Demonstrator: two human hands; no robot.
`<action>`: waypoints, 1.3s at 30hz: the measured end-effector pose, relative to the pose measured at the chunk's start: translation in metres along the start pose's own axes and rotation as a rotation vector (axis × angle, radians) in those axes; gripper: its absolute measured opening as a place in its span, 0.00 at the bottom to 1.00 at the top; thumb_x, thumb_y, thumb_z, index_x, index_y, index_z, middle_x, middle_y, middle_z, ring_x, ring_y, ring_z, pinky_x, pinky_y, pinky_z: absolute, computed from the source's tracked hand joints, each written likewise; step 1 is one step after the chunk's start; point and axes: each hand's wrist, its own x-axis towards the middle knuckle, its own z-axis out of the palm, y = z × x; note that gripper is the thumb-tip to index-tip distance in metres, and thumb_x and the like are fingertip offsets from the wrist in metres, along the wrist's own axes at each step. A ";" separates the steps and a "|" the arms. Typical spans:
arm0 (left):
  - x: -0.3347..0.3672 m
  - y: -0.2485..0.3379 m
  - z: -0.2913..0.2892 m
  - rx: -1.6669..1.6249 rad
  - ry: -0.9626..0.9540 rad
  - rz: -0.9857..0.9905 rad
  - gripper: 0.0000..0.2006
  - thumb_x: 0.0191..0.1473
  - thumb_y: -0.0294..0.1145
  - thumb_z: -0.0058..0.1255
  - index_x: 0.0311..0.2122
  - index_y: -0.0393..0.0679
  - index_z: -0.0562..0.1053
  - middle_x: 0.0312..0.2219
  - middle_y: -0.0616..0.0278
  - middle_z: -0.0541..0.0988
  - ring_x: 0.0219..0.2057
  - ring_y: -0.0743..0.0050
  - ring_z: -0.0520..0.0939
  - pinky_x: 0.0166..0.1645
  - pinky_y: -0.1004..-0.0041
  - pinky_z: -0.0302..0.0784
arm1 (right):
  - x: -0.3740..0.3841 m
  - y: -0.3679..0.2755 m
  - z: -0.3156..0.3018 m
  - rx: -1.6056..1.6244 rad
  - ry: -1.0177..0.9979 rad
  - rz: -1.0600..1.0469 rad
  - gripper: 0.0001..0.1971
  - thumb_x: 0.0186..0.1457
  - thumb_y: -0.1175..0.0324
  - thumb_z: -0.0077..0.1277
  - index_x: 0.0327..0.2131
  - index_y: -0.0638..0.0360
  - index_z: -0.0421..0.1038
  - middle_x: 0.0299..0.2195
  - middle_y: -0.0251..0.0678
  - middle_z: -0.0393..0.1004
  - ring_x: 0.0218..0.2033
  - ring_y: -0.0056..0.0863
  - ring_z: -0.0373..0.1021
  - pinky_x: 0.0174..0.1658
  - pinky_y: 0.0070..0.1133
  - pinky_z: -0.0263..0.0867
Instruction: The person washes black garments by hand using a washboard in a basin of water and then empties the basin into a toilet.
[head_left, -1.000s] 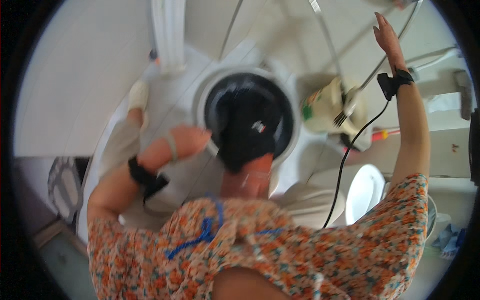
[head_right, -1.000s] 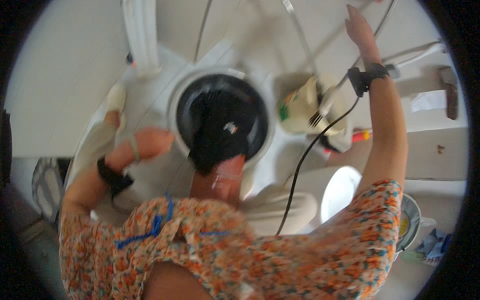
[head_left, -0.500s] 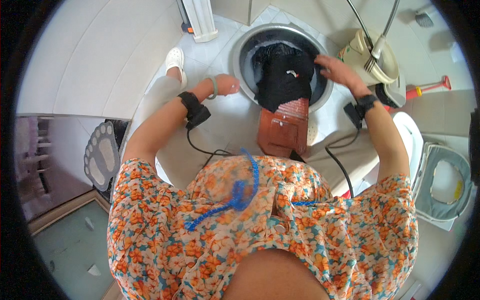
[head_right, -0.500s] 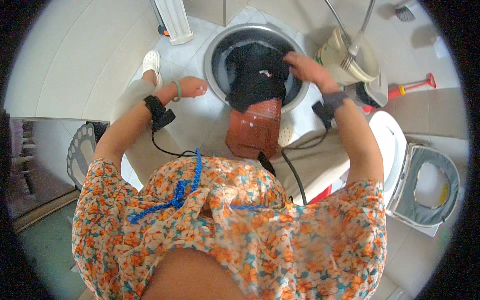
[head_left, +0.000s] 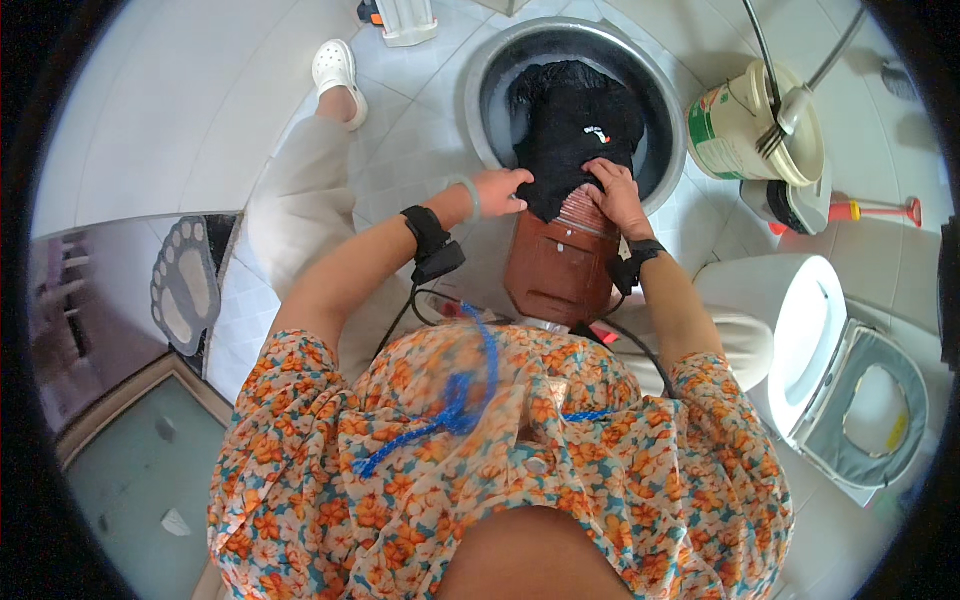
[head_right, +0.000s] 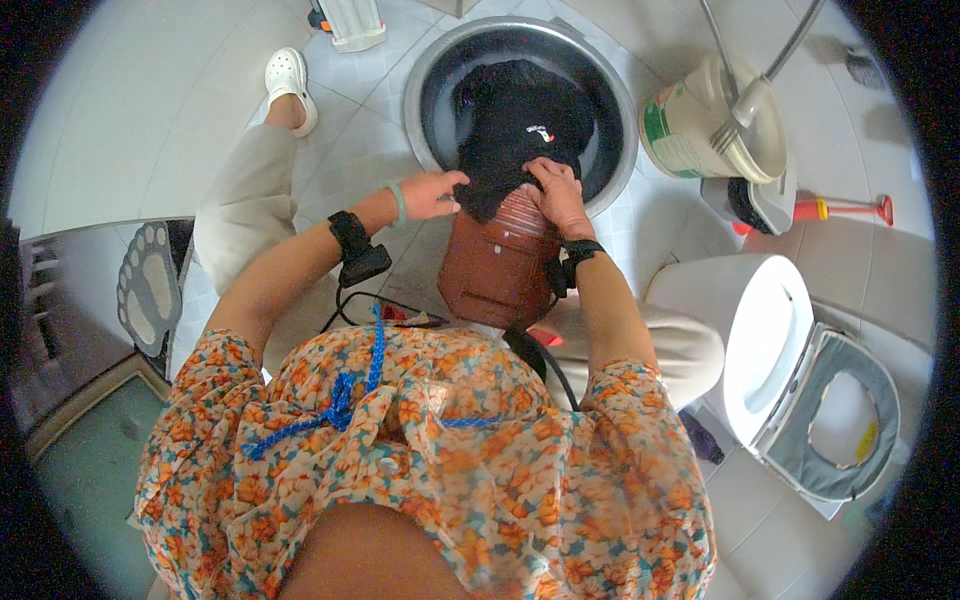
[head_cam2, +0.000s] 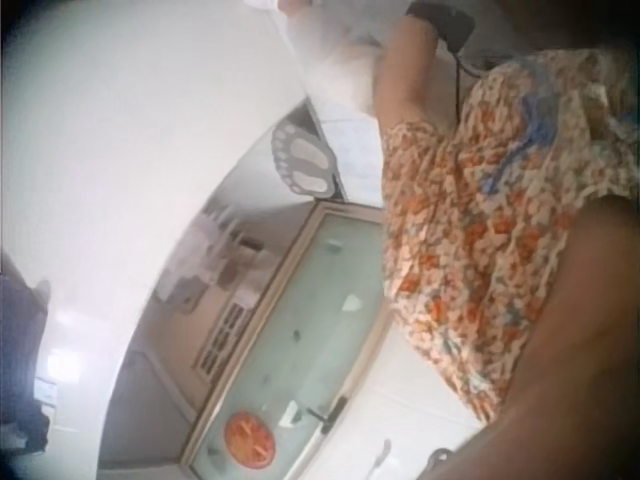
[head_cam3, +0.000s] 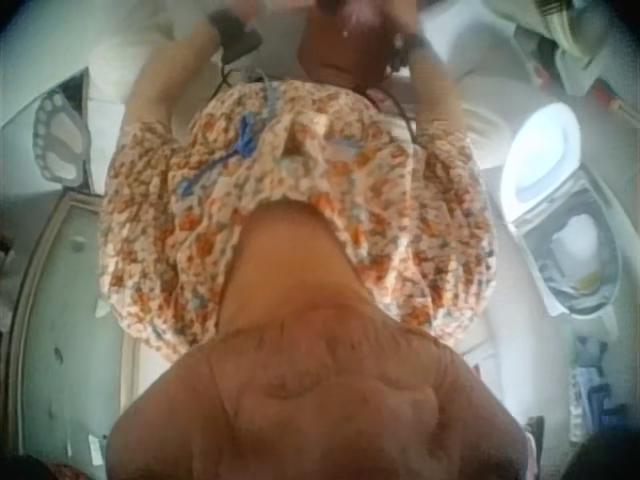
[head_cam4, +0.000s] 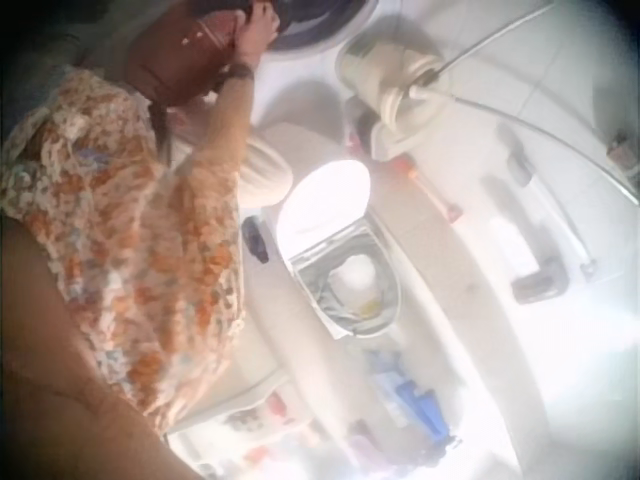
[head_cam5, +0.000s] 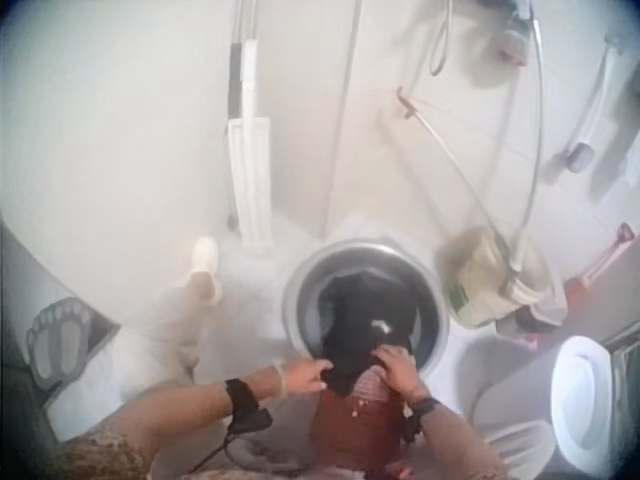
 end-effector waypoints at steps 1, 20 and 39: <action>0.000 -0.003 -0.005 -0.035 -0.007 0.006 0.26 0.56 0.40 0.53 0.56 0.40 0.64 0.46 0.41 0.75 0.48 0.42 0.76 0.52 0.56 0.71 | 0.007 -0.001 -0.002 0.038 0.074 -0.063 0.17 0.53 0.66 0.57 0.48 0.47 0.71 0.51 0.37 0.71 0.52 0.45 0.65 0.53 0.33 0.63; 0.005 -0.009 -0.034 -0.399 0.222 -0.110 0.19 0.62 0.34 0.47 0.56 0.41 0.65 0.35 0.54 0.79 0.30 0.69 0.82 0.39 0.67 0.77 | 0.147 -0.052 -0.237 0.756 0.532 -0.185 0.10 0.58 0.71 0.49 0.43 0.63 0.71 0.33 0.31 0.75 0.33 0.19 0.67 0.37 0.19 0.65; 0.007 -0.047 -0.029 -0.344 0.728 -0.326 0.18 0.57 0.35 0.51 0.52 0.40 0.70 0.40 0.51 0.80 0.37 0.56 0.83 0.43 0.63 0.77 | 0.045 -0.028 -0.053 0.249 -0.067 -0.279 0.18 0.54 0.72 0.55 0.49 0.59 0.71 0.51 0.45 0.71 0.53 0.48 0.66 0.55 0.34 0.63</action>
